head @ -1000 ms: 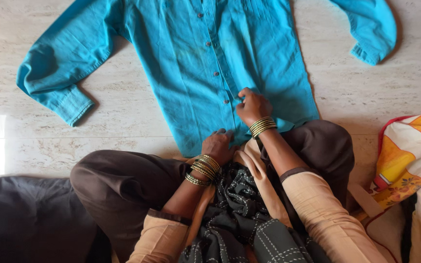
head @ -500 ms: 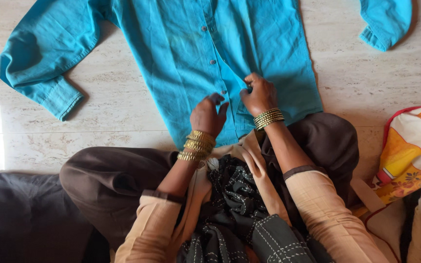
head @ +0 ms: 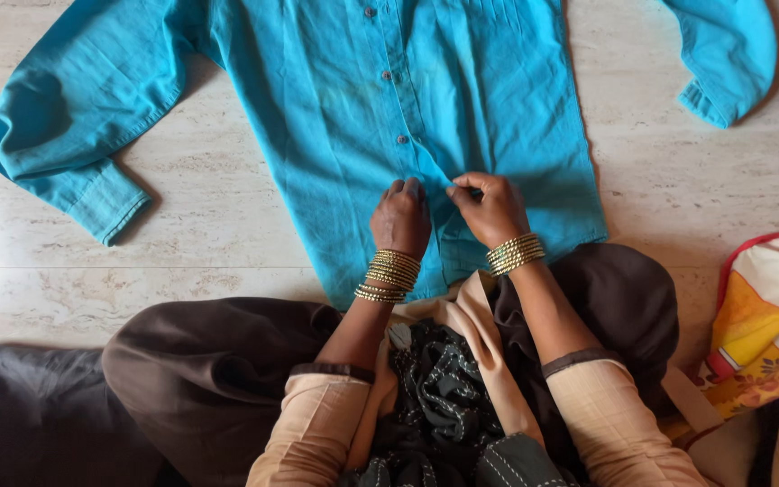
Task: The person spreads out a blue long-sleeved shirt on the floor and buttons several buttons down the front by hand, then smooths the fabric with both hands.
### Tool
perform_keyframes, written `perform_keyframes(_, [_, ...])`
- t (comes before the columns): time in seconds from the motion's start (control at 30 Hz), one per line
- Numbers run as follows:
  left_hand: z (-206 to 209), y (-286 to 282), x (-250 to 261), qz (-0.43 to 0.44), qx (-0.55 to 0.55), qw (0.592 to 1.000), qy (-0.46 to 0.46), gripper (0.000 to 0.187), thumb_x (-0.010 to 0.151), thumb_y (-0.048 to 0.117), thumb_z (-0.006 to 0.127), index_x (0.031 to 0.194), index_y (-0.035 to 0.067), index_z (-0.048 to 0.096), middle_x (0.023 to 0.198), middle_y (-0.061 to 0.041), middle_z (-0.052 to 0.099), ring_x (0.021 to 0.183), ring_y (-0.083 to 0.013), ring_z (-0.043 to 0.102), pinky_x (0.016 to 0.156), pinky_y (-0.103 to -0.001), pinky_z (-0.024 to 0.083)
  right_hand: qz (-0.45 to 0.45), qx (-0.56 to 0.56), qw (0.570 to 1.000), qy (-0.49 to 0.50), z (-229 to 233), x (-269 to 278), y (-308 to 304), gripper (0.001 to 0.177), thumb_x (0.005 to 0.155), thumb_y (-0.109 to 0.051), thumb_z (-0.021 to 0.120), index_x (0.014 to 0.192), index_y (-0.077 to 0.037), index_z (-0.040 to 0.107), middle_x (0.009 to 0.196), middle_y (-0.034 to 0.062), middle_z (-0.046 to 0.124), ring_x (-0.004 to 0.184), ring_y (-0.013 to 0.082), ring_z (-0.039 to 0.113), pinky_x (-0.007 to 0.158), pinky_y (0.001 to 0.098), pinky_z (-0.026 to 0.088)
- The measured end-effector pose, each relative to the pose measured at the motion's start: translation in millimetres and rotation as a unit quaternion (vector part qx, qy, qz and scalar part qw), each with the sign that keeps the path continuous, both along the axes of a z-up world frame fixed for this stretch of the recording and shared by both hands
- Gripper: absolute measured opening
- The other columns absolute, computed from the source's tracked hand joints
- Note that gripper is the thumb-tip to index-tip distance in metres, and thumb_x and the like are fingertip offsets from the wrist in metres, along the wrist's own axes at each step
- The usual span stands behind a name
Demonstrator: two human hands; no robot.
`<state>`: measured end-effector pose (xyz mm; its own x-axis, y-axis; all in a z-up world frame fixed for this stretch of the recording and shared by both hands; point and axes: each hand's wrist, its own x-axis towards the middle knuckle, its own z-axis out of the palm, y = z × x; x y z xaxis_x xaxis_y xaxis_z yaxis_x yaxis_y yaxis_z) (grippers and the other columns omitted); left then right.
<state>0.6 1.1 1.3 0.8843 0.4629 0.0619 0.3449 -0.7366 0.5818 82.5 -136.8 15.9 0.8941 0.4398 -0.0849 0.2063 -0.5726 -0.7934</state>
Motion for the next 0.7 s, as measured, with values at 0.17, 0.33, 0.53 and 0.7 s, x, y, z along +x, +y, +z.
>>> perform_keyframes(0.17, [0.2, 8.1, 7.4, 0.060, -0.045, 0.997, 0.013, 0.016, 0.094, 0.022, 0.067, 0.107, 0.014, 0.070, 0.109, -0.011, 0.069, 0.110, -0.0332, 0.065, 0.090, -0.047, 0.055, 0.040, -0.040, 0.998, -0.038, 8.7, -3.5, 6.3, 0.023, 0.089, -0.029, 0.079, 0.098, -0.008, 0.078, 0.098, 0.0113, 0.077, 0.093, 0.0266, 0.074, 0.082, 0.0390, 0.056])
perform_keyframes(0.33, [-15.7, 49.0, 8.2, 0.145, 0.135, 0.978, 0.065, 0.074, 0.103, 0.060, 0.050, 0.162, 0.018, 0.034, 0.169, -0.020, 0.018, 0.158, -0.0414, 0.008, 0.123, -0.063, 0.006, -0.040, -0.128, 0.966, -0.220, -18.1, 17.2, -0.3, 0.055, 0.101, -0.050, 0.068, 0.139, -0.010, 0.067, 0.154, 0.0249, 0.049, 0.142, 0.0458, 0.042, 0.114, 0.0564, 0.034])
perform_keyframes(0.53, [-24.7, 87.4, -8.2, 0.199, 0.071, 0.970, 0.122, 0.087, 0.096, 0.068, 0.051, 0.164, 0.023, 0.021, 0.170, -0.020, 0.010, 0.158, -0.0387, 0.003, 0.124, -0.061, 0.001, -0.031, -0.209, 0.958, -0.192, -51.8, 19.2, -4.4, 0.069, 0.095, -0.064, 0.062, 0.147, -0.020, 0.057, 0.160, 0.0244, 0.036, 0.148, 0.0505, 0.030, 0.112, 0.0645, 0.028])
perform_keyframes(0.7, [-41.4, 104.0, -37.3, 0.367, 0.042, 0.927, 0.069, 0.073, 0.093, 0.047, 0.064, 0.155, 0.018, 0.039, 0.156, -0.018, 0.040, 0.142, -0.0385, 0.034, 0.111, -0.061, 0.029, -0.110, -0.251, 0.959, -0.070, -25.7, 18.8, -9.0, 0.065, 0.086, -0.056, 0.069, 0.142, -0.023, 0.059, 0.157, 0.0113, 0.043, 0.139, 0.0444, 0.039, 0.108, 0.0635, 0.033])
